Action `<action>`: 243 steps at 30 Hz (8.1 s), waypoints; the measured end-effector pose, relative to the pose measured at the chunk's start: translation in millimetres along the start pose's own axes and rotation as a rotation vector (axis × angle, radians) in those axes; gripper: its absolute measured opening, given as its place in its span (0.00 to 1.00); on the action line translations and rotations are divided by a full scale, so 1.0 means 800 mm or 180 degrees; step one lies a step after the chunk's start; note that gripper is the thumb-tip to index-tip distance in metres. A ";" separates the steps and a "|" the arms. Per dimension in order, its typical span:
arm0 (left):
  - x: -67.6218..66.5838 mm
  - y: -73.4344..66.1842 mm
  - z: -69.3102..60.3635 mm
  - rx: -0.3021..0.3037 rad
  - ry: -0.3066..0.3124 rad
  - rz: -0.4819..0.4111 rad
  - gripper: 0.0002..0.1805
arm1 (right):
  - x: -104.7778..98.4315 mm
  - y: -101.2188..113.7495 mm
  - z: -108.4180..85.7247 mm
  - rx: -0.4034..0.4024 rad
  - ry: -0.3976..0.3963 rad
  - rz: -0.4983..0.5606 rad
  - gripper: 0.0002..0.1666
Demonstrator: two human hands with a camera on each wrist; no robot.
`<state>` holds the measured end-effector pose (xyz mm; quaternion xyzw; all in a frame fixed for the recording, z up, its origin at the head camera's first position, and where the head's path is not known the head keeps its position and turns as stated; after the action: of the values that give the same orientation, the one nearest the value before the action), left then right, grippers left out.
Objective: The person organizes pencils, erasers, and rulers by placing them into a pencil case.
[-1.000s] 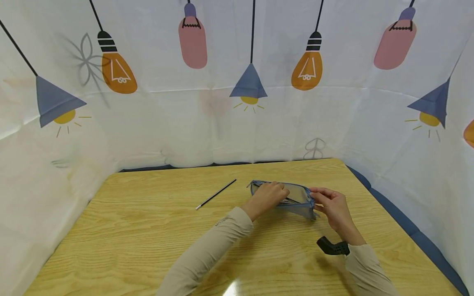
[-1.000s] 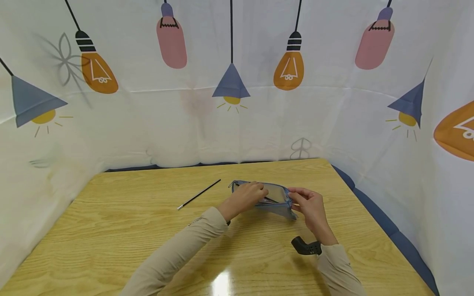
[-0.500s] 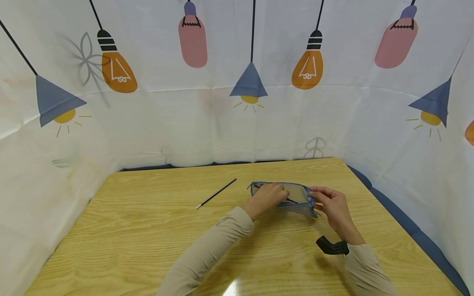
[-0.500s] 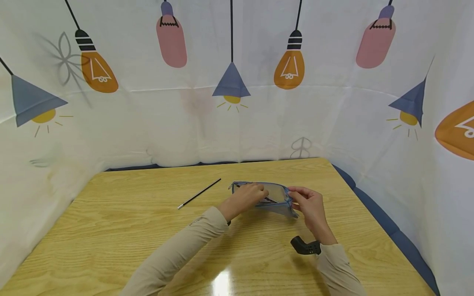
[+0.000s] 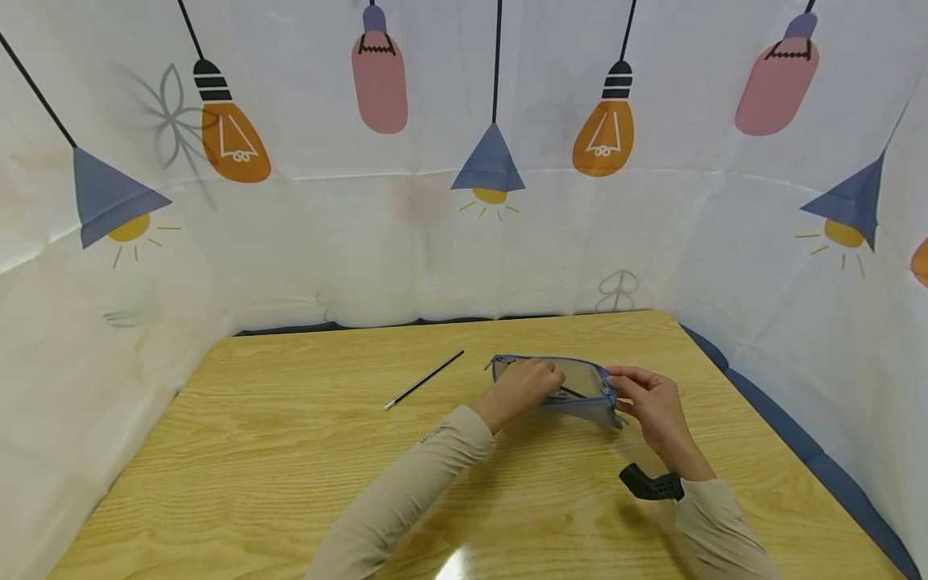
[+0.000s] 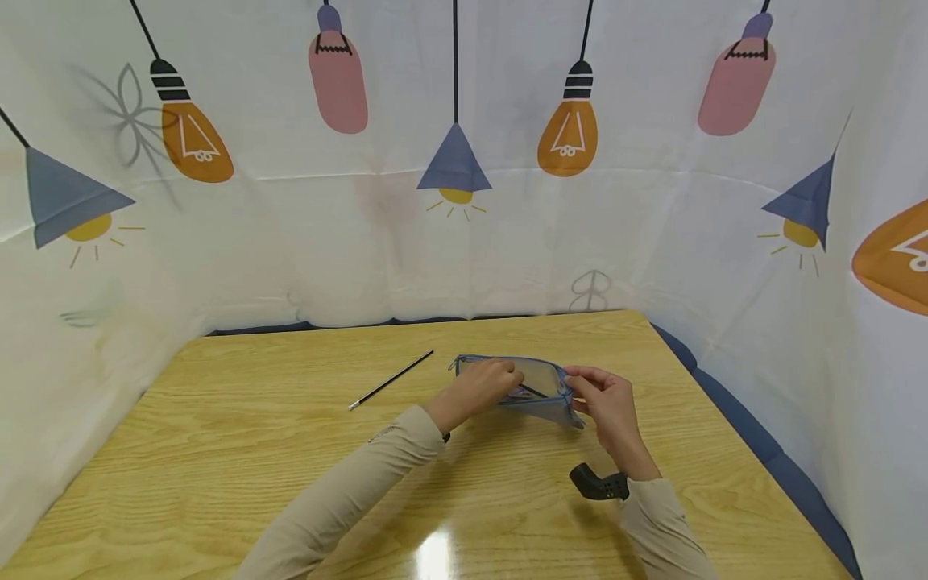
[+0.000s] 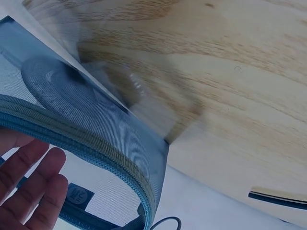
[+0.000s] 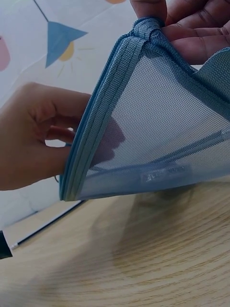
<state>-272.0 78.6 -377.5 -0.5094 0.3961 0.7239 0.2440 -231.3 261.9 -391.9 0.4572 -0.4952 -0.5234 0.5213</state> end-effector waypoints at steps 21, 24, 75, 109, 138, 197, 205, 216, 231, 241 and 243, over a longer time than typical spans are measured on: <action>-0.011 0.007 -0.009 -0.0172 -0.0404 0.0222 0.08 | 0.003 0.001 0.001 0.0073 -0.0120 0.0046 0.06; -0.013 0.008 -0.011 -0.0182 -0.0519 0.0236 0.10 | 0.002 0.001 0.000 0.0054 -0.0118 0.0075 0.07; -0.042 0.050 -0.071 -0.0654 -0.0765 0.0103 0.04 | 0.007 0.005 0.000 -0.0027 -0.0279 0.0224 0.07; -0.009 0.105 -0.122 -0.1398 -0.0486 -0.0167 0.02 | 0.003 0.001 0.001 0.0058 -0.0431 0.0370 0.06; 0.032 0.134 -0.146 -0.2284 0.0113 -0.0724 0.02 | 0.004 -0.001 0.001 -0.0014 -0.0329 0.0369 0.06; 0.074 0.135 -0.155 -0.2498 0.0585 -0.1570 0.09 | 0.004 -0.004 0.004 0.0096 -0.0283 0.0218 0.07; 0.070 0.135 -0.156 -0.2316 0.0394 -0.1323 0.11 | 0.005 -0.003 0.004 0.0118 -0.0273 0.0190 0.06; 0.065 0.136 -0.159 -0.2165 0.0162 -0.1190 0.10 | 0.007 -0.006 0.006 0.0144 -0.0235 0.0155 0.06; 0.054 0.135 -0.162 -0.2186 0.0144 -0.1418 0.06 | 0.008 -0.006 0.006 0.0106 -0.0201 0.0145 0.06; 0.044 0.138 -0.161 -0.2078 0.0024 -0.1391 0.08 | 0.008 -0.006 0.006 0.0078 -0.0107 0.0175 0.05; 0.041 0.138 -0.161 -0.2025 -0.0017 -0.1343 0.08 | 0.008 -0.006 0.005 0.0057 -0.0058 0.0180 0.05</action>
<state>-297.5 -91.2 -394.0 -0.6283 0.0373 0.7458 0.2183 -236.1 255.4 -395.9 0.4429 -0.5173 -0.5082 0.5272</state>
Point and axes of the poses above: each hand's wrist, its own z-axis towards the middle knuckle, its own x-axis out of the palm, y = z × x, the point moved 4 cm from there along z, towards the middle knuckle, and after that the axes turned 5 degrees about y, right-handed, at the moved point
